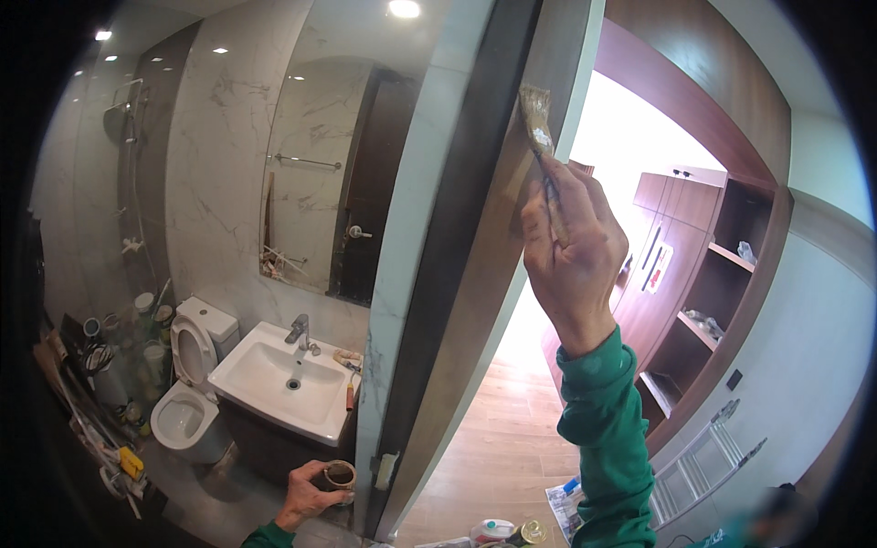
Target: The person paints a door frame using a paintbrush and a small paint can. They repeatedly dip the brush into the can and apply paint to the upper and lower sections of the frame. The camera is head-mounted, showing the hands and tools throughout the task.
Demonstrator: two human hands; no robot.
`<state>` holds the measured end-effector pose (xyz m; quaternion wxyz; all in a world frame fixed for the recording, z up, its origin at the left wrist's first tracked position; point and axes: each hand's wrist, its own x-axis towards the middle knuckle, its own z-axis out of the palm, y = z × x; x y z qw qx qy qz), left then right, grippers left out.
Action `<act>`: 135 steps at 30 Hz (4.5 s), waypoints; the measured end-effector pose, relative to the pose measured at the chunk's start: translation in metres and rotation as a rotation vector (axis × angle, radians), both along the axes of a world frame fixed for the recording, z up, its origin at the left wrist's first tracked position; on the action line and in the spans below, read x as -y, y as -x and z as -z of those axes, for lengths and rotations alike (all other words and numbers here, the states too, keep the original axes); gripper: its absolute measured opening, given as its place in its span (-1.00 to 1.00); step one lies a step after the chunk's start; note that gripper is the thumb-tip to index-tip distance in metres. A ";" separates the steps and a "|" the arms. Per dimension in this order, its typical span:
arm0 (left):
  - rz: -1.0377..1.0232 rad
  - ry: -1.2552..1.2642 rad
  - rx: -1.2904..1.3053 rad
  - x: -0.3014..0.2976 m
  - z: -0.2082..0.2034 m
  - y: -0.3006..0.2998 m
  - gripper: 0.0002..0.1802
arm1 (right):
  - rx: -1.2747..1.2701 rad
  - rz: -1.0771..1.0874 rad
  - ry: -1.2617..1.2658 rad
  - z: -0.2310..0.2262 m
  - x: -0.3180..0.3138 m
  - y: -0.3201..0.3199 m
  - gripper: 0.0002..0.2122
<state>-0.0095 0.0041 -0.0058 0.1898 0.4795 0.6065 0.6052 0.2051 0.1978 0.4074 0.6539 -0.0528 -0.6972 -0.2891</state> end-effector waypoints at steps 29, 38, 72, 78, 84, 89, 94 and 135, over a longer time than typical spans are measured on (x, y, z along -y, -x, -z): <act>0.052 -0.009 -0.110 0.000 0.000 0.006 -0.48 | 0.169 -0.009 0.215 0.126 0.033 -0.017 -0.64; 0.058 0.002 -0.039 0.001 0.002 0.005 -0.48 | 0.219 -0.048 0.346 0.163 0.055 -0.023 -0.65; 0.065 -0.181 -0.189 -0.042 -0.028 -0.110 -0.30 | 0.010 -0.576 1.604 0.232 0.096 -0.165 -0.62; 0.131 -0.173 -0.212 -0.050 -0.028 -0.157 -0.31 | 0.120 -0.542 1.724 0.243 0.096 -0.190 -0.68; 0.171 -0.148 -0.206 -0.049 -0.026 -0.197 -0.31 | 0.282 -0.487 1.752 0.259 0.092 -0.202 -0.73; 0.180 -0.140 -0.210 -0.044 -0.014 -0.225 -0.30 | 0.473 -0.378 1.726 0.287 0.088 -0.204 -0.81; 0.140 -0.158 -0.218 -0.043 -0.016 -0.237 -0.31 | 0.529 -0.400 1.688 0.283 0.085 -0.220 -0.78; -0.012 -0.208 -0.080 -0.056 -0.093 -0.149 -0.42 | -0.018 -0.547 0.694 0.197 0.097 -0.185 -0.74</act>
